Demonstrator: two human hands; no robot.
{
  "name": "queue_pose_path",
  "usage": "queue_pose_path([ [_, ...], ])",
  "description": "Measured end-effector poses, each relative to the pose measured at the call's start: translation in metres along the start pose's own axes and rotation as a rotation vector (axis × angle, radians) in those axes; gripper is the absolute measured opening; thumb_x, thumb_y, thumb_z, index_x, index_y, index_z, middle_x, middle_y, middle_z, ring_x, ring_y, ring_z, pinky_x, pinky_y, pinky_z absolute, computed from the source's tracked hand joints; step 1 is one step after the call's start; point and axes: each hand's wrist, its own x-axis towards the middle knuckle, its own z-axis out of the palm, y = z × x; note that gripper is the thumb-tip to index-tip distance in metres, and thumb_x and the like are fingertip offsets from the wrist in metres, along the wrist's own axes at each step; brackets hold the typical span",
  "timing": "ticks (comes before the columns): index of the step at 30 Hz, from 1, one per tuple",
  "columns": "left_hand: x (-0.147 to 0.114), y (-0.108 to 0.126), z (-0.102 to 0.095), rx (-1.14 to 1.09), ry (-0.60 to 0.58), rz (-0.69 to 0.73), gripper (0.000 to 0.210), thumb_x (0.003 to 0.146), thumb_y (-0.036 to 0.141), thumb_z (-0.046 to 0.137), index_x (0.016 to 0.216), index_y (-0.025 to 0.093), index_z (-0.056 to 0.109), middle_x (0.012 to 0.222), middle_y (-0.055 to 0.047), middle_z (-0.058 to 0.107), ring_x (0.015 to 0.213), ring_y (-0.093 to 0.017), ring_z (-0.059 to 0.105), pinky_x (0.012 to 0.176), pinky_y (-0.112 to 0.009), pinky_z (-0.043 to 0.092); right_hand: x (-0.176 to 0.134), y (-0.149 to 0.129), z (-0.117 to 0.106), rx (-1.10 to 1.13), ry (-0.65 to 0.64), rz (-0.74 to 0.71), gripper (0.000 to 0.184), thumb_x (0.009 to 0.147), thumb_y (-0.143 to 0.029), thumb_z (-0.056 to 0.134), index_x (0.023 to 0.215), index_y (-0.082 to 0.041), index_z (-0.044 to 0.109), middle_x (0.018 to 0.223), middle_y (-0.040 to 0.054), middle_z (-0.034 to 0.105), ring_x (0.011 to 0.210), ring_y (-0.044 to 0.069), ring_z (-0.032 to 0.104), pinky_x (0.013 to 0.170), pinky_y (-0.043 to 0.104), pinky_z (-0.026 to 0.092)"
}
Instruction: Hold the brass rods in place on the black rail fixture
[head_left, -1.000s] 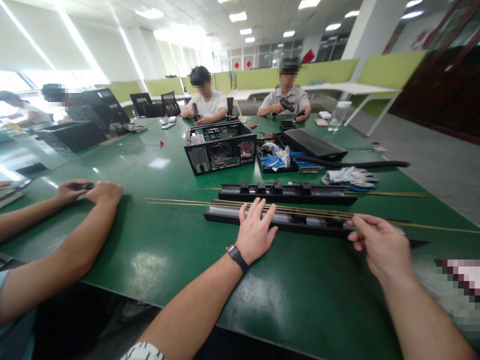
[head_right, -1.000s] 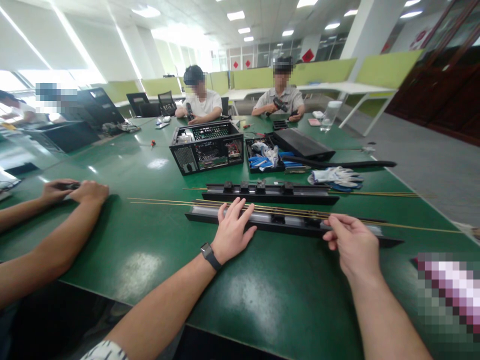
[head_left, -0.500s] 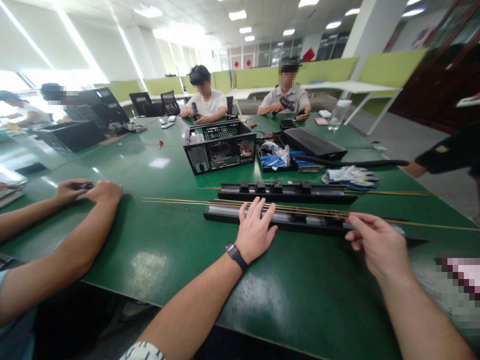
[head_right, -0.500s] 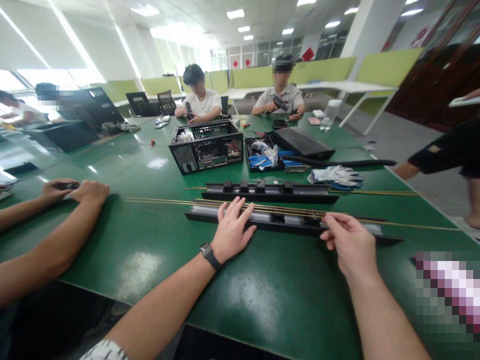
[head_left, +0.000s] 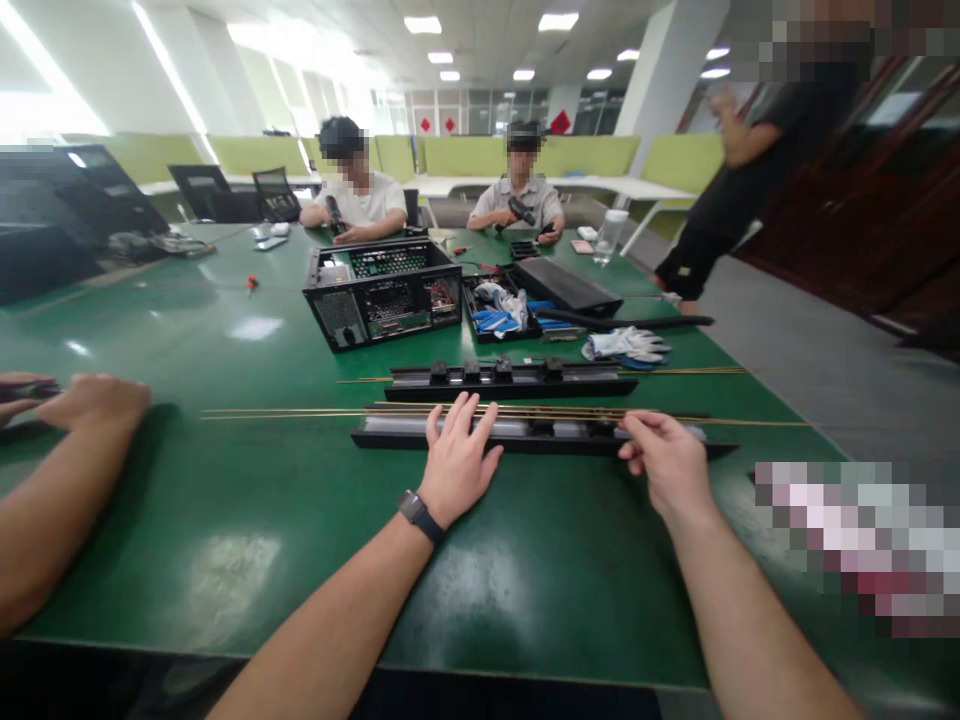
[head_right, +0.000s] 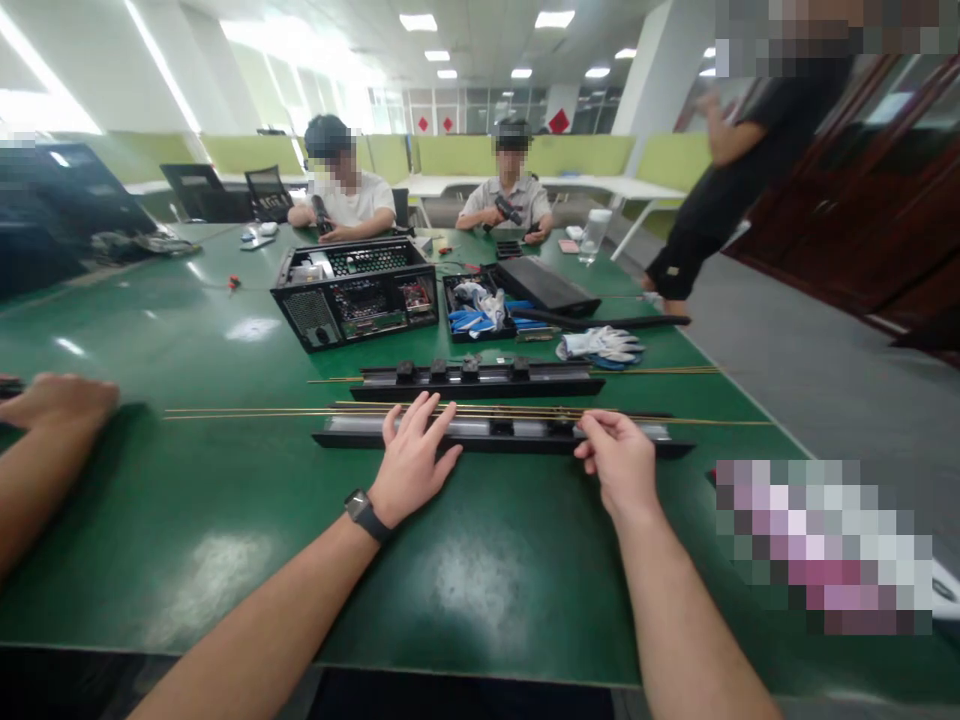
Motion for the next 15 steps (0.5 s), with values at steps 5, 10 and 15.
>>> queue_pose_path([
  [5, -0.0001, -0.0018, 0.003, 0.015, 0.01, 0.014, 0.052, 0.099, 0.035, 0.057, 0.149, 0.022, 0.052, 0.158, -0.017, 0.048, 0.152, -0.032, 0.037, 0.124, -0.058, 0.02, -0.0019, -0.0023, 0.0011, 0.012, -0.006, 0.006, 0.049, 0.062, -0.047, 0.089, 0.092, -0.015, 0.067, 0.078, 0.0035, 0.07, 0.043, 0.009, 0.057, 0.028, 0.016, 0.032],
  [10, -0.0002, -0.0016, 0.0031, 0.033, 0.013, 0.026, 0.052, 0.099, 0.034, 0.056, 0.149, 0.022, 0.052, 0.157, -0.017, 0.049, 0.151, -0.033, 0.039, 0.123, -0.058, 0.022, -0.0027, -0.0033, 0.001, 0.018, -0.015, 0.002, 0.041, 0.065, -0.042, 0.086, 0.09, -0.015, 0.067, 0.078, 0.0033, 0.07, 0.043, 0.009, 0.057, 0.028, 0.016, 0.032],
  [15, -0.0004, -0.0019, 0.0038, 0.041, 0.029, 0.036, 0.052, 0.099, 0.034, 0.055, 0.149, 0.022, 0.053, 0.156, -0.017, 0.05, 0.15, -0.033, 0.04, 0.123, -0.058, 0.021, -0.0027, -0.0035, 0.0013, -0.001, -0.004, 0.012, 0.036, 0.069, -0.04, 0.082, 0.09, -0.016, 0.067, 0.078, 0.0034, 0.071, 0.042, 0.009, 0.057, 0.028, 0.016, 0.032],
])
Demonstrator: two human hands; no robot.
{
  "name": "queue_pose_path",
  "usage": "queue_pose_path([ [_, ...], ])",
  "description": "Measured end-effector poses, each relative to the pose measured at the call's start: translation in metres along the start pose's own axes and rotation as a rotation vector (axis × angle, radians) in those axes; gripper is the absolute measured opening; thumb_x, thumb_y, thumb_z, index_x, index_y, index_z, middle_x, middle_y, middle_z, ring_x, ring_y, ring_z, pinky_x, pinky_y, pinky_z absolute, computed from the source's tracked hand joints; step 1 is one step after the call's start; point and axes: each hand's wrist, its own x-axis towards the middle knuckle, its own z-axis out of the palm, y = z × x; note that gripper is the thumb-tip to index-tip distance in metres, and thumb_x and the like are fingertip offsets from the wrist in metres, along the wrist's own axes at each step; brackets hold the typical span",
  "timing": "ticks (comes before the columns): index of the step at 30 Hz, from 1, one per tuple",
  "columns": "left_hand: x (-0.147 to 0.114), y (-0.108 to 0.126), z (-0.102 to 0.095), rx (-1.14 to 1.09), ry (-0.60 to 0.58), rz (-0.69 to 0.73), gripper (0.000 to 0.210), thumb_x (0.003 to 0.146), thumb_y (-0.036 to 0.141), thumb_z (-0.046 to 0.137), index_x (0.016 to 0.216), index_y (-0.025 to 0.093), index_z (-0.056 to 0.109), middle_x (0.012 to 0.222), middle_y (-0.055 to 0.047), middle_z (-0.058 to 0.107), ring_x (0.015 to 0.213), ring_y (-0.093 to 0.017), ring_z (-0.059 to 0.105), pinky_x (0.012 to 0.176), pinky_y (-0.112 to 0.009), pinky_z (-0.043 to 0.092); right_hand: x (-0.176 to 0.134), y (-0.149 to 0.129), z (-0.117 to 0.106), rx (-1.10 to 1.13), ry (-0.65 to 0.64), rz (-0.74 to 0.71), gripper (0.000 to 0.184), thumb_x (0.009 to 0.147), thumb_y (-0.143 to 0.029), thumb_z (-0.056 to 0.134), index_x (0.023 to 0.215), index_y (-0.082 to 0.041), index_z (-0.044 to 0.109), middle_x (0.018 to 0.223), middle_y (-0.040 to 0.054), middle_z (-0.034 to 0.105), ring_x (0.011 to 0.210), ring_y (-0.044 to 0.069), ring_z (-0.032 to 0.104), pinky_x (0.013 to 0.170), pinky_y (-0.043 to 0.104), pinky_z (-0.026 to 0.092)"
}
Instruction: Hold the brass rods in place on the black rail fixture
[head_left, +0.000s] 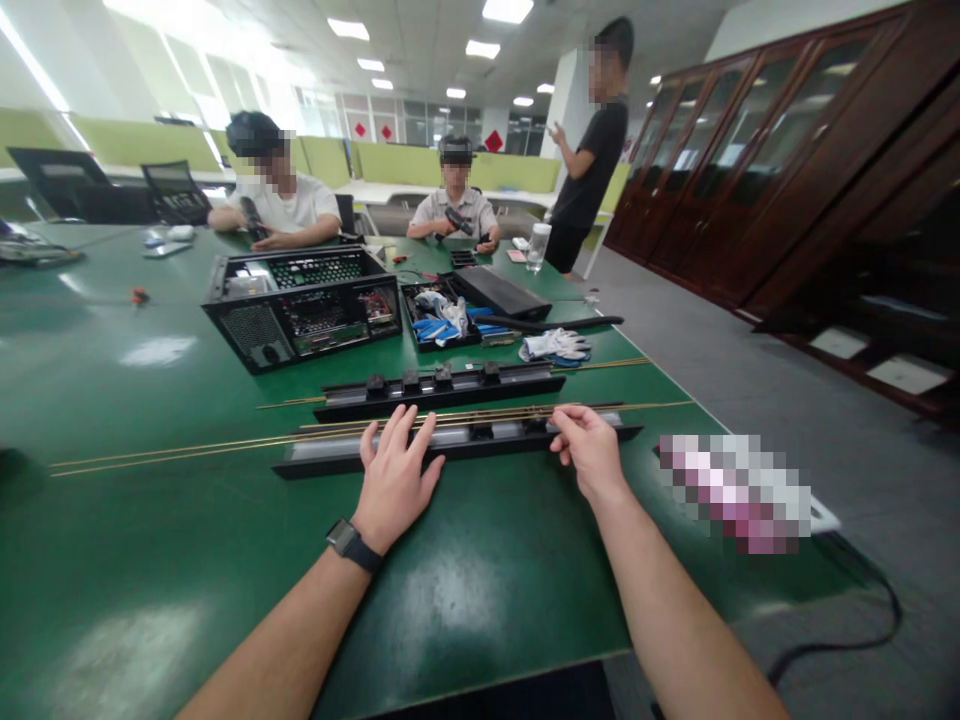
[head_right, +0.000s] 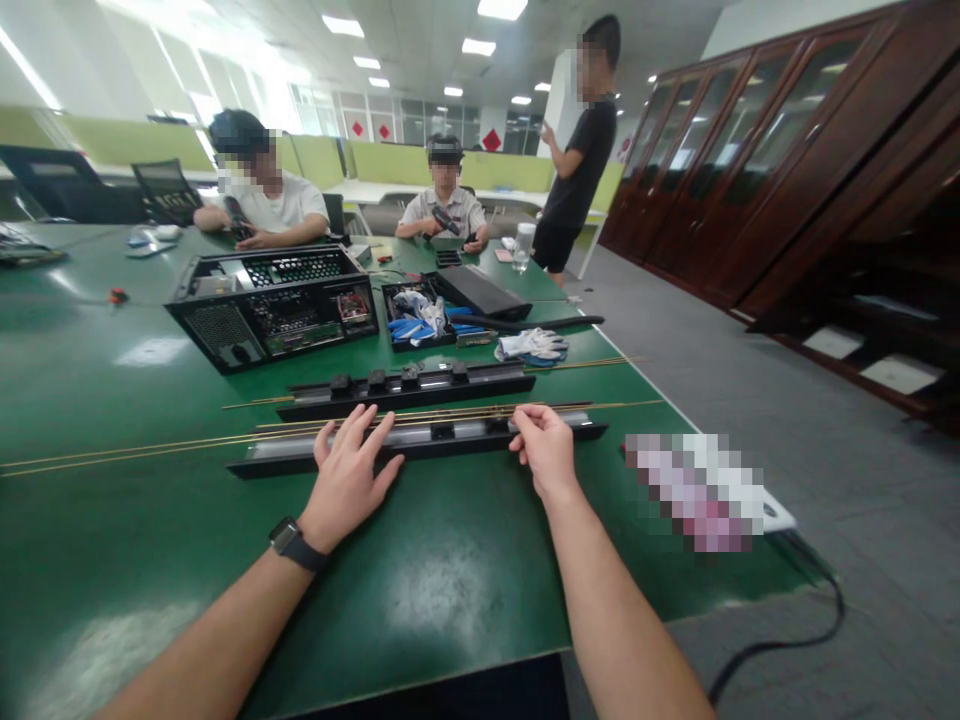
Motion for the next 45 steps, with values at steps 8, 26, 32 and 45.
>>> queue_pose_path([
  [8, 0.0, -0.001, 0.002, -0.015, 0.019, 0.008, 0.051, 0.099, 0.034, 0.053, 0.149, 0.023, 0.053, 0.155, -0.017, 0.051, 0.15, -0.033, 0.04, 0.123, -0.058, 0.021, -0.001, -0.002, 0.0, 0.041, -0.004, 0.036, 0.034, 0.069, -0.038, 0.083, 0.088, -0.017, 0.066, 0.079, 0.0038, 0.071, 0.042, 0.009, 0.058, 0.027, 0.016, 0.033],
  [26, 0.0, -0.001, 0.002, 0.016, -0.001, 0.012, 0.051, 0.099, 0.034, 0.055, 0.149, 0.022, 0.052, 0.156, -0.018, 0.05, 0.15, -0.034, 0.04, 0.122, -0.058, 0.021, 0.0, -0.001, -0.001, 0.062, -0.002, 0.038, 0.04, 0.067, -0.042, 0.086, 0.091, -0.016, 0.068, 0.081, 0.0037, 0.072, 0.043, 0.009, 0.059, 0.028, 0.016, 0.034],
  [32, -0.001, -0.002, 0.003, 0.021, -0.006, 0.019, 0.051, 0.1, 0.034, 0.056, 0.149, 0.021, 0.052, 0.157, -0.018, 0.049, 0.151, -0.033, 0.039, 0.122, -0.057, 0.022, 0.002, 0.003, -0.002, 0.034, 0.017, -0.007, 0.042, 0.069, -0.044, 0.084, 0.096, -0.016, 0.068, 0.083, 0.0039, 0.072, 0.042, 0.01, 0.058, 0.027, 0.017, 0.032],
  [45, 0.0, -0.003, 0.003, -0.013, 0.026, 0.033, 0.049, 0.098, 0.033, 0.058, 0.147, 0.022, 0.056, 0.155, -0.018, 0.051, 0.15, -0.035, 0.041, 0.122, -0.055, 0.028, 0.011, 0.003, -0.009, 0.043, 0.133, -0.012, 0.046, 0.068, -0.05, 0.086, 0.092, -0.013, 0.07, 0.083, 0.0062, 0.072, 0.044, 0.009, 0.057, 0.028, 0.017, 0.033],
])
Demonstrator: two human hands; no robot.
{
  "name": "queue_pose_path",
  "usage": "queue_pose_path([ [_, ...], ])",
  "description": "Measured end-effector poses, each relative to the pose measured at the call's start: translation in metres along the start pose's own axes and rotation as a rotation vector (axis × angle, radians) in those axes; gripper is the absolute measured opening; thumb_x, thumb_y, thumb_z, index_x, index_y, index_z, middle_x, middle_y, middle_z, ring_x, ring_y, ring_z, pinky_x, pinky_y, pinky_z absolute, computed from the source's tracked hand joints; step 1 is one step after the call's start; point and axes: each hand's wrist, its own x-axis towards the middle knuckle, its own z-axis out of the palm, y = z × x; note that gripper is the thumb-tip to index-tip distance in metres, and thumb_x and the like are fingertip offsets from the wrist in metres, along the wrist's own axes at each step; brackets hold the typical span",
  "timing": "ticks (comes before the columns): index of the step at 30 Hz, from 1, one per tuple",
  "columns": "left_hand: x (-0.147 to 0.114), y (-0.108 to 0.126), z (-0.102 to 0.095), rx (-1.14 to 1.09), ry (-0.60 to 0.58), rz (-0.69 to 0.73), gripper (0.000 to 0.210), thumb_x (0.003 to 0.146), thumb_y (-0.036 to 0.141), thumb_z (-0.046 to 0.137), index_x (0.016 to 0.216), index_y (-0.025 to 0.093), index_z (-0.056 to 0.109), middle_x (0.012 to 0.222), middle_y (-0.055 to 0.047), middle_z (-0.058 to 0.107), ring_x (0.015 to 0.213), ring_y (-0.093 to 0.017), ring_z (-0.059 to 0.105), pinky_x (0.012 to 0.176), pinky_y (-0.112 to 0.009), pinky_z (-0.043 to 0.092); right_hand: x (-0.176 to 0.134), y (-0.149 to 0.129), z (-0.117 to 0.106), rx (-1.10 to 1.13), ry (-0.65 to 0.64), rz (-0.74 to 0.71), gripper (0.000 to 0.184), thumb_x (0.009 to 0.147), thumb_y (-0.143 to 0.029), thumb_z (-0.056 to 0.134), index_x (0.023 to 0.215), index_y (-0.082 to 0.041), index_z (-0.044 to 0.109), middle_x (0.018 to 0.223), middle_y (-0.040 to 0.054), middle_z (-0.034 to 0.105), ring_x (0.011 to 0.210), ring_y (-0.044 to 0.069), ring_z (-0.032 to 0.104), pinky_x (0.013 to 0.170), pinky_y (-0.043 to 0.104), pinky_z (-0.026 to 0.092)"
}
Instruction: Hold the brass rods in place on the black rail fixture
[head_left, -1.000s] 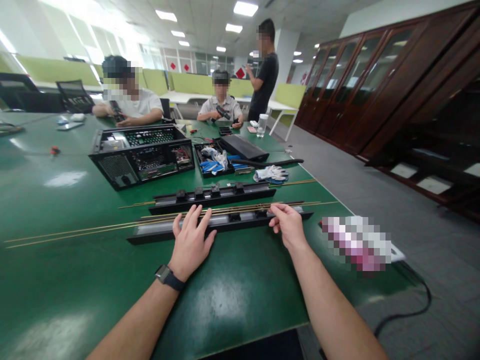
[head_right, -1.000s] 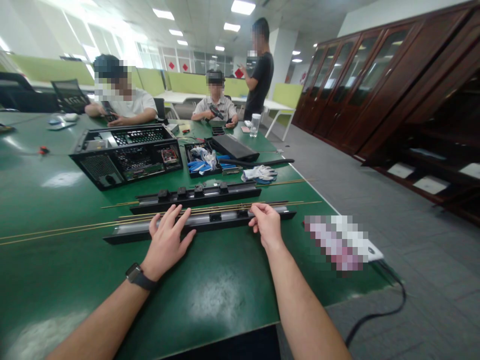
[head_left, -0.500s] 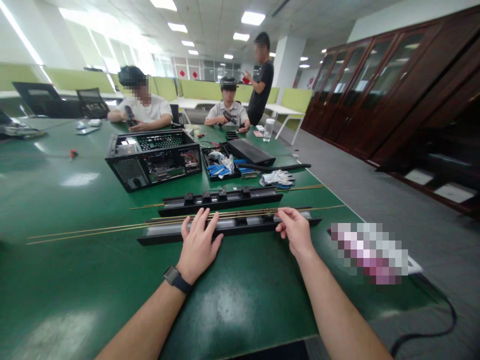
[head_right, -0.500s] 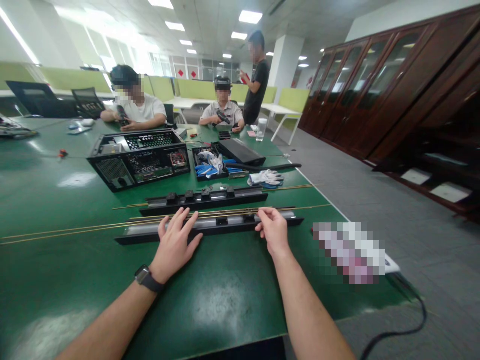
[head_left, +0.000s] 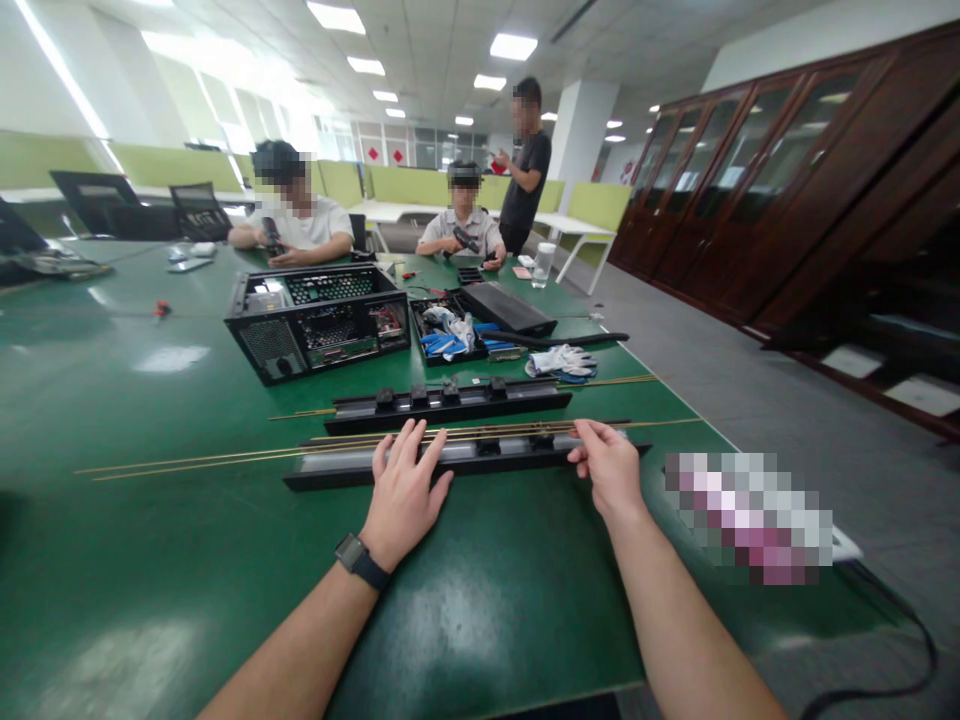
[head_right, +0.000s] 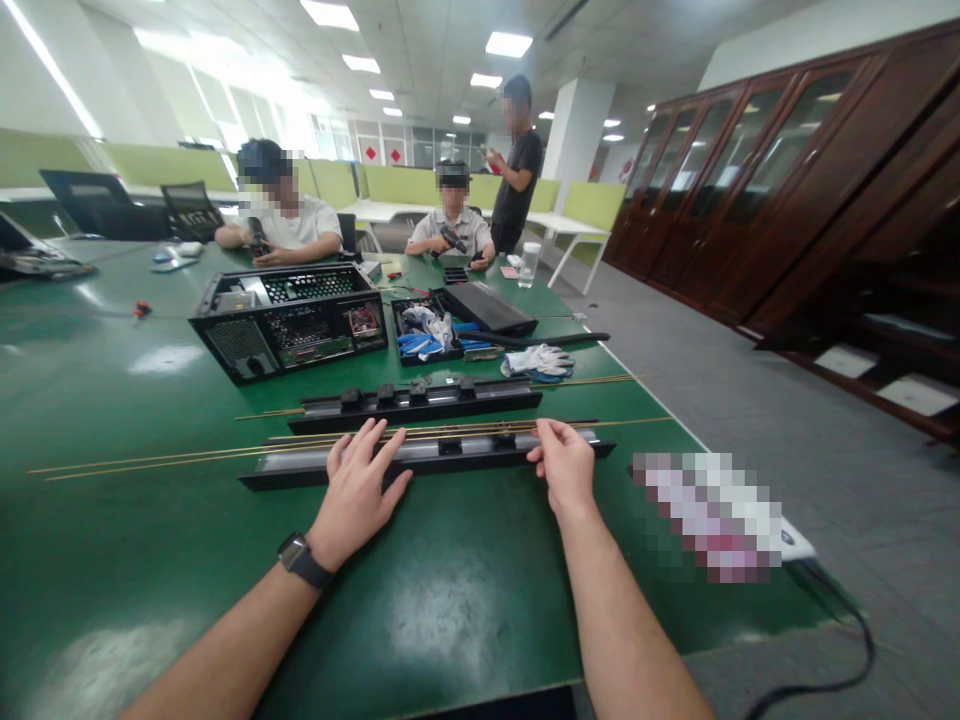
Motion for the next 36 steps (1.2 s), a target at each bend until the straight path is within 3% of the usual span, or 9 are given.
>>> queue_pose_path([
  [5, 0.0, 0.001, -0.001, 0.003, -0.004, 0.004, 0.049, 0.099, 0.033, 0.058, 0.146, 0.022, 0.057, 0.155, -0.018, 0.051, 0.15, -0.035, 0.041, 0.121, -0.056, 0.029, 0.002, -0.001, -0.002, 0.003, 0.084, -0.006, 0.048, 0.067, -0.052, 0.086, 0.093, -0.015, 0.068, 0.083, 0.0043, 0.071, 0.044, 0.009, 0.058, 0.027, 0.017, 0.032],
  [11, 0.0, 0.001, -0.001, -0.003, -0.01, -0.001, 0.05, 0.098, 0.033, 0.058, 0.147, 0.022, 0.056, 0.155, -0.018, 0.051, 0.15, -0.034, 0.04, 0.122, -0.055, 0.028, -0.004, -0.003, 0.003, -0.038, -0.047, 0.006, 0.043, 0.071, -0.05, 0.083, 0.089, -0.014, 0.069, 0.083, 0.0058, 0.072, 0.043, 0.009, 0.057, 0.027, 0.017, 0.03],
  [19, 0.0, 0.001, -0.002, -0.007, -0.012, 0.005, 0.05, 0.098, 0.032, 0.058, 0.147, 0.022, 0.056, 0.156, -0.018, 0.051, 0.151, -0.034, 0.04, 0.122, -0.055, 0.029, 0.006, 0.002, -0.006, -0.029, 0.125, -0.037, 0.04, 0.073, -0.05, 0.08, 0.092, -0.015, 0.068, 0.084, 0.0049, 0.071, 0.043, 0.01, 0.059, 0.026, 0.018, 0.032],
  [25, 0.0, 0.001, -0.002, -0.001, -0.024, -0.001, 0.049, 0.099, 0.032, 0.057, 0.147, 0.021, 0.055, 0.157, -0.017, 0.049, 0.152, -0.033, 0.037, 0.123, -0.055, 0.027, 0.001, 0.002, -0.003, -0.045, 0.011, -0.028, 0.045, 0.07, -0.051, 0.084, 0.092, -0.015, 0.067, 0.083, 0.0049, 0.071, 0.044, 0.009, 0.058, 0.027, 0.017, 0.032],
  [36, 0.001, 0.001, -0.003, -0.01, -0.023, 0.003, 0.05, 0.098, 0.032, 0.057, 0.148, 0.022, 0.054, 0.157, -0.018, 0.049, 0.152, -0.034, 0.038, 0.122, -0.055, 0.029, 0.002, 0.002, -0.002, -0.07, 0.05, -0.038, 0.046, 0.069, -0.054, 0.084, 0.09, -0.015, 0.068, 0.081, 0.0059, 0.073, 0.043, 0.01, 0.058, 0.027, 0.017, 0.032],
])
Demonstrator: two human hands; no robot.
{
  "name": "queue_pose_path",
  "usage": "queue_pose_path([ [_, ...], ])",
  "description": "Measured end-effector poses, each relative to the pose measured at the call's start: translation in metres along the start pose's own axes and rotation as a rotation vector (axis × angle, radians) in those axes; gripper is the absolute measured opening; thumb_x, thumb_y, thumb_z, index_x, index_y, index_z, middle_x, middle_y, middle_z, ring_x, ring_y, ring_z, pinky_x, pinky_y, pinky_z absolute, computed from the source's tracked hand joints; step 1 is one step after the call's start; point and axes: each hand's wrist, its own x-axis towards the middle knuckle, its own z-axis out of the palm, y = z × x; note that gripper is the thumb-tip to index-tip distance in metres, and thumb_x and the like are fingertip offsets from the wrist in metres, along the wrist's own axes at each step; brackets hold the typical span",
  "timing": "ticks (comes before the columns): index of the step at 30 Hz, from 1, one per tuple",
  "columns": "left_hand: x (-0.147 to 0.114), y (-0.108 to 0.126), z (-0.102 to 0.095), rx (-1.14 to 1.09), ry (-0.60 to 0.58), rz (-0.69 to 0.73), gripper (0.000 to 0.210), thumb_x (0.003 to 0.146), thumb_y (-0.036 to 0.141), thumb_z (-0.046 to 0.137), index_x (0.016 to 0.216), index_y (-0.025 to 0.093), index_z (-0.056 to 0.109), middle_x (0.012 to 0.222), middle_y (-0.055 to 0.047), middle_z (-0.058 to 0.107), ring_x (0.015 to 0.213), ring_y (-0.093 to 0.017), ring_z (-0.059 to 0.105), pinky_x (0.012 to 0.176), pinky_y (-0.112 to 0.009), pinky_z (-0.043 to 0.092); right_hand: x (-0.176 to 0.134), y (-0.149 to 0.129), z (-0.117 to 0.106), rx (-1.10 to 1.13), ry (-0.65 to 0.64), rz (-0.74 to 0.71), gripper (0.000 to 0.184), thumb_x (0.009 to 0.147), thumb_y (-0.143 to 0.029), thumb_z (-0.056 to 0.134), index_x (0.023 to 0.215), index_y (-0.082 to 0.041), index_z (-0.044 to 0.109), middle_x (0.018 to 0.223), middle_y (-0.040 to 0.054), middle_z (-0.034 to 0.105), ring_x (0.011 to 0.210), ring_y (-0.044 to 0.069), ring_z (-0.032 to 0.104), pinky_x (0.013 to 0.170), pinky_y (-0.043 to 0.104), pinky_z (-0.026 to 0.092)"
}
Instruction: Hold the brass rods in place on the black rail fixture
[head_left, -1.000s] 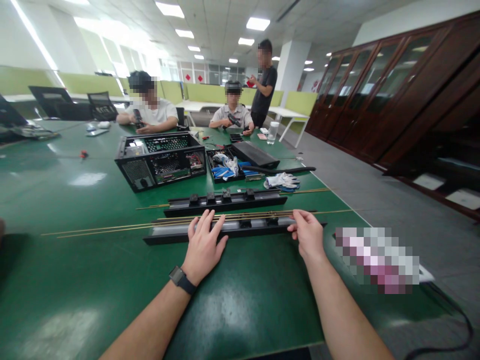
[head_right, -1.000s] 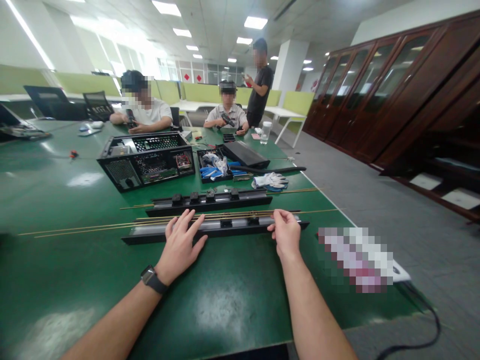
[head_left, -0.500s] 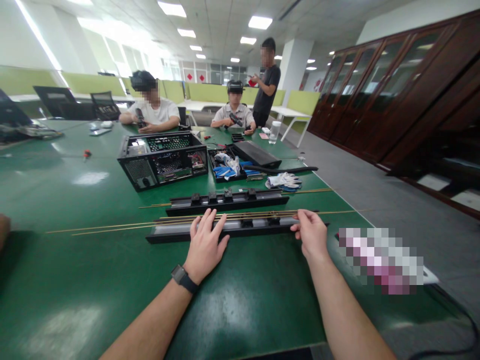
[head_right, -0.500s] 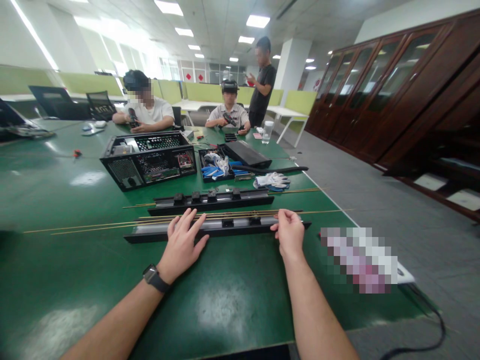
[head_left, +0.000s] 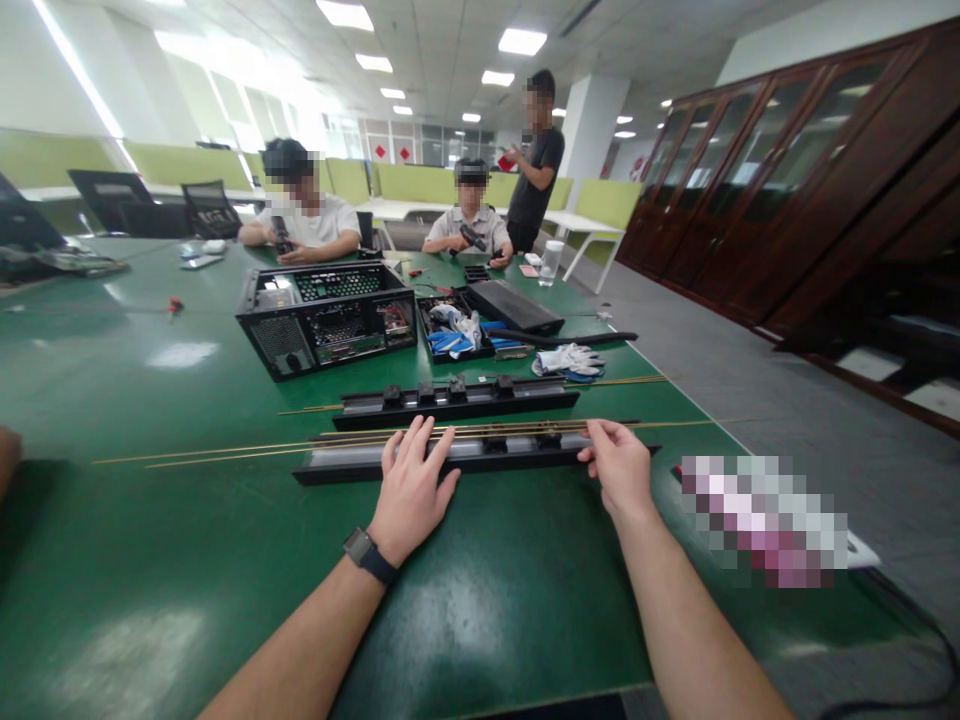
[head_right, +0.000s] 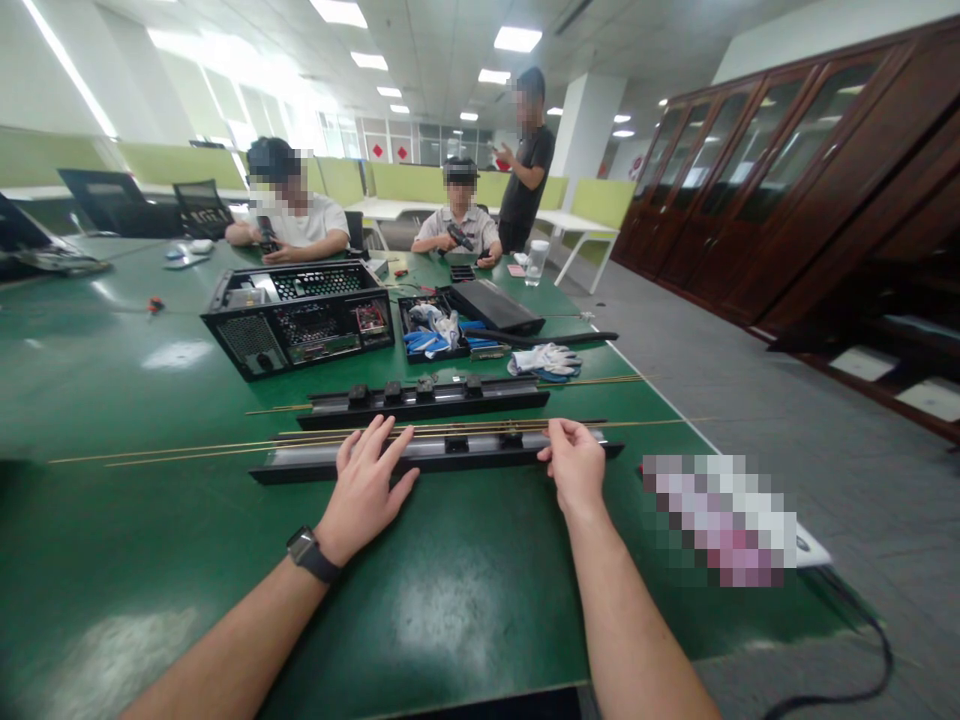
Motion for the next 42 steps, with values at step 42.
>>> queue_pose_path([
  [42, -0.0018, -0.002, -0.0003, -0.006, -0.012, -0.008, 0.053, 0.098, 0.033, 0.058, 0.149, 0.021, 0.053, 0.157, -0.017, 0.049, 0.152, -0.033, 0.038, 0.122, -0.054, 0.028, 0.0061, 0.0052, -0.0037, 0.005, 0.058, -0.017, 0.043, 0.071, -0.05, 0.081, 0.093, -0.015, 0.067, 0.081, 0.0036, 0.07, 0.043, 0.01, 0.059, 0.027, 0.018, 0.032],
])
